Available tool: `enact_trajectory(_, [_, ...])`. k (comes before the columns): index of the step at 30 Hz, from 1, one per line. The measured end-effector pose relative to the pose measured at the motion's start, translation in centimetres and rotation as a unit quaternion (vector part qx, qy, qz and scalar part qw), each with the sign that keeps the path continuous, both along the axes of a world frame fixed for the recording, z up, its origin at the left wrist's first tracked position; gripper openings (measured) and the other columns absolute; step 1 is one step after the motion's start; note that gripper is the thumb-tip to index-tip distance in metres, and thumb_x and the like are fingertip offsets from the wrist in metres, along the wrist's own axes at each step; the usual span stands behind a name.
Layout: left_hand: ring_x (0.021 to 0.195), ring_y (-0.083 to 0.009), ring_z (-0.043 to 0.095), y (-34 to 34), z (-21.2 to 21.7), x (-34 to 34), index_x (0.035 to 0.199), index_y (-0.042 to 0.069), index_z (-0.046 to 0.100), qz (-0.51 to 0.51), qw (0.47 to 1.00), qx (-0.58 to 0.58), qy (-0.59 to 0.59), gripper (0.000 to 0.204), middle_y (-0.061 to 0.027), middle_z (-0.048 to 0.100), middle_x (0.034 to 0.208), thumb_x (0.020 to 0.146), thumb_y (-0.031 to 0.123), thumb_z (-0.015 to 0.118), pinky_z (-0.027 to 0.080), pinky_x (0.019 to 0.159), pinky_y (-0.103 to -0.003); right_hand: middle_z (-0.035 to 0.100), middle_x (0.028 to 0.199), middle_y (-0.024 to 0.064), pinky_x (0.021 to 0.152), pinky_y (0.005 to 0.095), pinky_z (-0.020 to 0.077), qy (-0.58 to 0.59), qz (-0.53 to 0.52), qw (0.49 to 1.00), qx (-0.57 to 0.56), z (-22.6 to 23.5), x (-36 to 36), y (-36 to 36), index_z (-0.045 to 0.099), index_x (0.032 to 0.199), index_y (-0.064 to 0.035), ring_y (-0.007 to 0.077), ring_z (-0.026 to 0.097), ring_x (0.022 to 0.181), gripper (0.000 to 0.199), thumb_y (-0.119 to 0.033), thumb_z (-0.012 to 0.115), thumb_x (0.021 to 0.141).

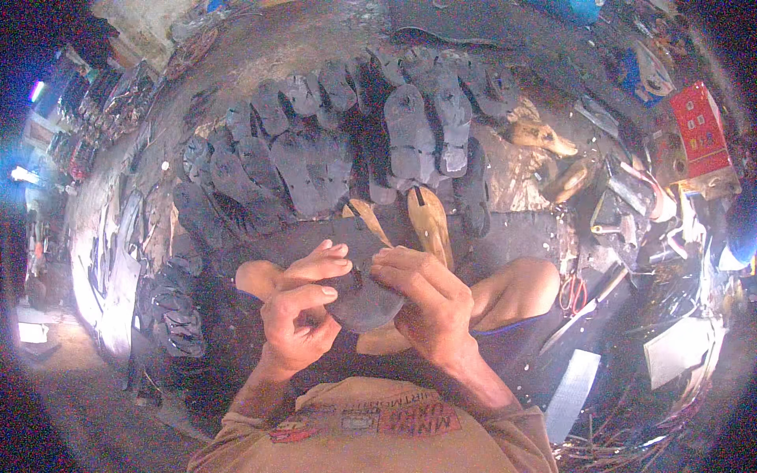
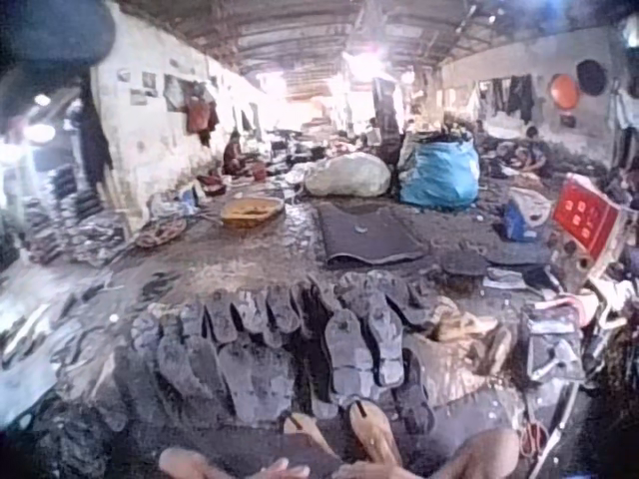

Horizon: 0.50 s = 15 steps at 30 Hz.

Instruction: The person sits on the floor and repeatedly picks up flip-flops, inserts a black strap into the sole, and presses it into place. They handle multiple flip-flops one at a time, turning them over and adjusting the strap before setting each one down.

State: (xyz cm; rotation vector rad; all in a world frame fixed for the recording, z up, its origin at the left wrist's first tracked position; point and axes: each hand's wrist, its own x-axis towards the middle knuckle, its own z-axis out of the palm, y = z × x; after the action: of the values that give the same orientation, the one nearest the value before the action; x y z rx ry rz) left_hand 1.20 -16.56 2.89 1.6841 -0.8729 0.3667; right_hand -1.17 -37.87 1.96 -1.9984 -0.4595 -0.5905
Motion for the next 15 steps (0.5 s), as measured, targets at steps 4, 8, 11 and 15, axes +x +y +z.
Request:
enact_trajectory(4, [0.121, -0.0381, 0.070, -0.3, -0.3, -0.1, 0.116, 0.005, 0.060, 0.021, 1.000, 0.000, 0.018, 0.046, -0.0160, 0.068, 0.123, 0.079, -0.016, 0.078, 0.053, 0.112, -0.054, 0.078, 0.119, 0.0153, 0.100, 0.0427, 0.0628, 0.002, 0.001, 1.000, 0.003, -0.3, 0.0, 0.2, 0.076, 0.114, -0.0026, 0.0327, 0.076, 0.115, 0.050, 0.005, 0.085, 0.066])
enact_trajectory(8, [0.117, -0.0349, 0.067, 1.0, -1.0, 0.2, 0.122, 0.003, 0.061, -0.001, 0.990, 0.133, 0.039, 0.045, -0.0161, 0.060, 0.129, 0.082, -0.015, 0.073, 0.055, 0.102, -0.046, 0.078, 0.113, 0.0123, 0.096, 0.0429, 0.0641, 0.116, -0.043, 0.991, 0.056, 1.1, -0.2, 1.2, 0.077, 0.115, -0.0057, 0.0313, 0.075, 0.116, 0.053, 0.005, 0.086, 0.064])
enact_trajectory(11, [0.112, -0.0349, 0.068, 1.0, -0.7, -0.2, 0.124, 0.003, 0.064, 0.020, 0.983, 0.170, 0.065, 0.041, -0.0165, 0.063, 0.128, 0.086, -0.012, 0.069, 0.057, 0.098, -0.044, 0.078, 0.111, 0.0126, 0.103, 0.0462, 0.0574, 0.134, 0.057, 0.989, -0.030, 1.4, 0.6, 0.2, 0.078, 0.114, -0.0050, 0.0328, 0.074, 0.118, 0.050, 0.003, 0.085, 0.065])
enact_trajectory(15, [0.096, -0.0339, 0.072, 0.9, -2.9, -0.4, 0.115, 0.003, 0.069, 0.008, 0.994, 0.091, 0.060, 0.031, -0.0153, 0.074, 0.111, 0.087, -0.009, 0.072, 0.059, 0.089, -0.042, 0.071, 0.134, 0.0129, 0.111, 0.0464, 0.0499, 0.168, 0.160, 0.972, 0.032, -3.2, 1.1, -2.2, 0.080, 0.121, -0.0069, 0.0300, 0.071, 0.122, 0.049, -0.002, 0.088, 0.073])
